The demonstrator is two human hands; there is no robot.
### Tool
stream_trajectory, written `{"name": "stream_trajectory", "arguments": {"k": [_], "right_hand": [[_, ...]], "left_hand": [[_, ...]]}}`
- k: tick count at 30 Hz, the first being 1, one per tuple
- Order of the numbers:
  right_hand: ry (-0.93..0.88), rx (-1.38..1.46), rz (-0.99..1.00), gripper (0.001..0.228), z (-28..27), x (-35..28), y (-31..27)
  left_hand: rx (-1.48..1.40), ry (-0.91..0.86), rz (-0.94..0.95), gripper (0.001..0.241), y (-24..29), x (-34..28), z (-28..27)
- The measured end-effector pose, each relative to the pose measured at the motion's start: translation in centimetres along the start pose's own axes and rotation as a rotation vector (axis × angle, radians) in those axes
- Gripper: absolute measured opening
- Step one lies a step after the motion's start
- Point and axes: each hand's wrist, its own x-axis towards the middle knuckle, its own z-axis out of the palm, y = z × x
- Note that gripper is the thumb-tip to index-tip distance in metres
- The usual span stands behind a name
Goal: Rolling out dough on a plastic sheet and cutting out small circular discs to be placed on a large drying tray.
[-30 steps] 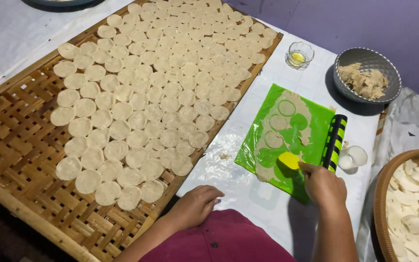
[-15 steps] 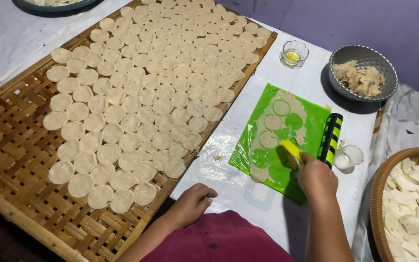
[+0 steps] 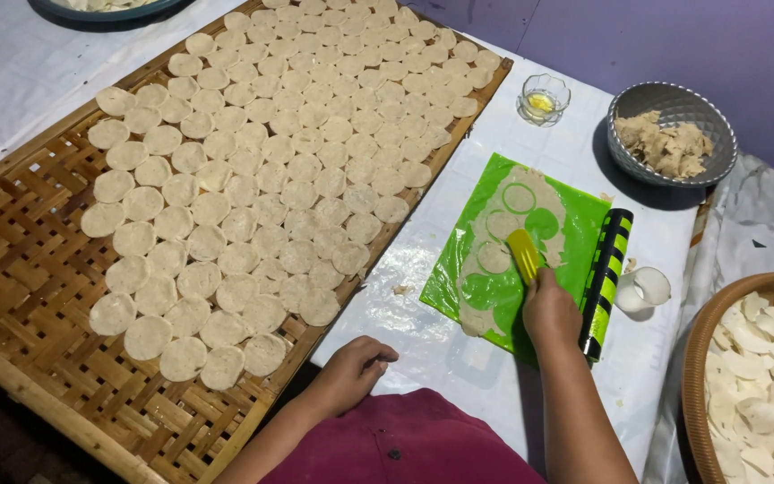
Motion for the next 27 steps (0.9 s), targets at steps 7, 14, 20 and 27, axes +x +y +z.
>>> {"name": "stream_trajectory", "arguments": {"k": [7, 14, 20, 27], "right_hand": [[0.008, 0.002, 0.022, 0.028, 1.8, 1.1, 2.5], [0.047, 0.053, -0.034, 0.029, 1.8, 1.2, 2.4], [0.114, -0.076, 0.059, 0.027, 0.5, 1.2, 4.1], [0.038, -0.289, -0.09, 0.047, -5.4, -3.9, 1.8]], "left_hand": [[-0.012, 0.012, 0.019, 0.024, -0.3, 0.0, 0.1], [-0.017, 0.023, 0.026, 0.023, -0.5, 0.2, 0.3], [-0.018, 0.028, 0.043, 0.023, -0.7, 0.1, 0.4], [-0.026, 0.028, 0.029, 0.024, -0.7, 0.1, 0.5]]}}
